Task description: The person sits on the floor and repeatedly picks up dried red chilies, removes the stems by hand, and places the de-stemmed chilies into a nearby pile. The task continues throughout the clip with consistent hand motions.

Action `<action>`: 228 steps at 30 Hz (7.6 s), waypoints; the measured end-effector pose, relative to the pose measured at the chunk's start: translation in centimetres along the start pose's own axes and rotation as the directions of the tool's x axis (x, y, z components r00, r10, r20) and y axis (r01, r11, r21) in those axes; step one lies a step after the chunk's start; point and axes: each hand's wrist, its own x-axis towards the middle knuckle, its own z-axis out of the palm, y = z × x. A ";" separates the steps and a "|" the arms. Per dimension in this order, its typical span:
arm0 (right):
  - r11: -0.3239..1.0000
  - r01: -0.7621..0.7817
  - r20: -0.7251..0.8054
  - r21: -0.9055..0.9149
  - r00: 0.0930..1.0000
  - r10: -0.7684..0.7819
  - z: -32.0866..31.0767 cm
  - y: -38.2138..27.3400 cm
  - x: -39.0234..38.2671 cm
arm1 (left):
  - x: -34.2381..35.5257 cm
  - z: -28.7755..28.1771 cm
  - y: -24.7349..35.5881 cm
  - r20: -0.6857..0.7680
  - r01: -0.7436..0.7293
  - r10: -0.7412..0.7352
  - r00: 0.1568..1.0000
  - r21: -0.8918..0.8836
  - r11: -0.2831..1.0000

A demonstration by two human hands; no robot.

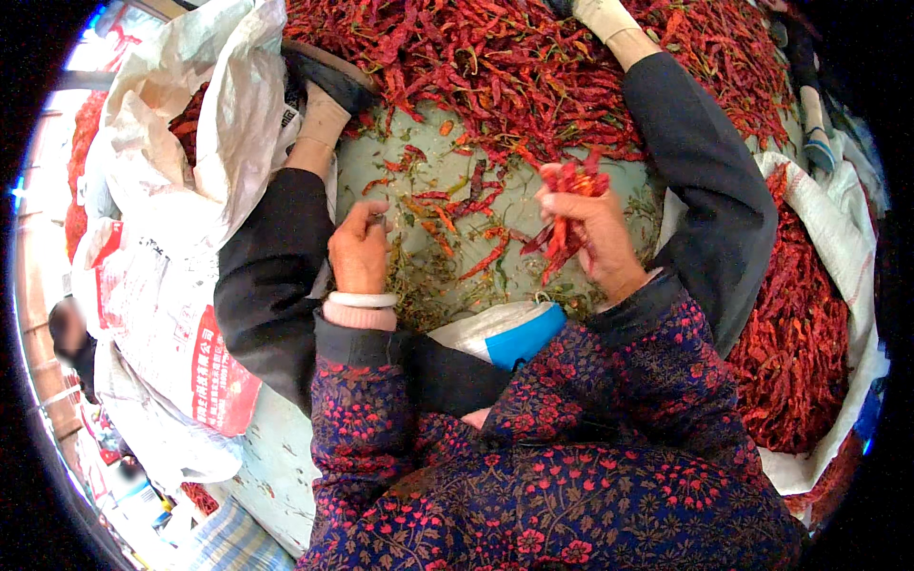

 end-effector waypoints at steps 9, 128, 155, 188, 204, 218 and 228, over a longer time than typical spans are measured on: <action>0.993 0.070 -0.087 0.094 0.994 -0.062 -1.3 -0.4 1.1 | -2.9 -5.2 -3.8 0.340 -0.445 0.295 0.893 0.765 0.465; 0.971 -0.130 0.132 0.201 0.986 0.105 -1.7 1.0 3.0 | 6.1 3.9 -0.8 0.262 -0.009 0.038 0.964 -0.109 0.994; 0.938 -0.245 0.071 0.247 0.969 0.235 0.2 1.7 2.8 | 12.9 17.1 4.1 -0.067 0.015 0.005 0.998 0.305 0.952; 0.971 -0.137 0.094 0.194 0.988 0.121 -1.9 1.4 3.0 | 4.4 5.9 -0.8 0.397 0.009 0.078 0.914 -0.212 0.977; 0.966 -0.238 0.152 0.101 0.963 0.222 -2.0 1.6 0.0 | 5.9 4.4 -5.4 0.055 -0.072 0.081 0.995 -0.146 0.987; 0.944 -0.308 0.200 0.122 0.939 0.280 -0.9 2.2 -1.0 | 3.8 7.1 -3.0 0.122 -0.054 0.015 0.992 0.321 0.946; 0.948 -0.302 0.206 0.098 0.938 0.278 -1.2 3.1 0.0 | 1.2 6.5 -1.8 0.279 -0.464 0.372 0.885 0.586 0.664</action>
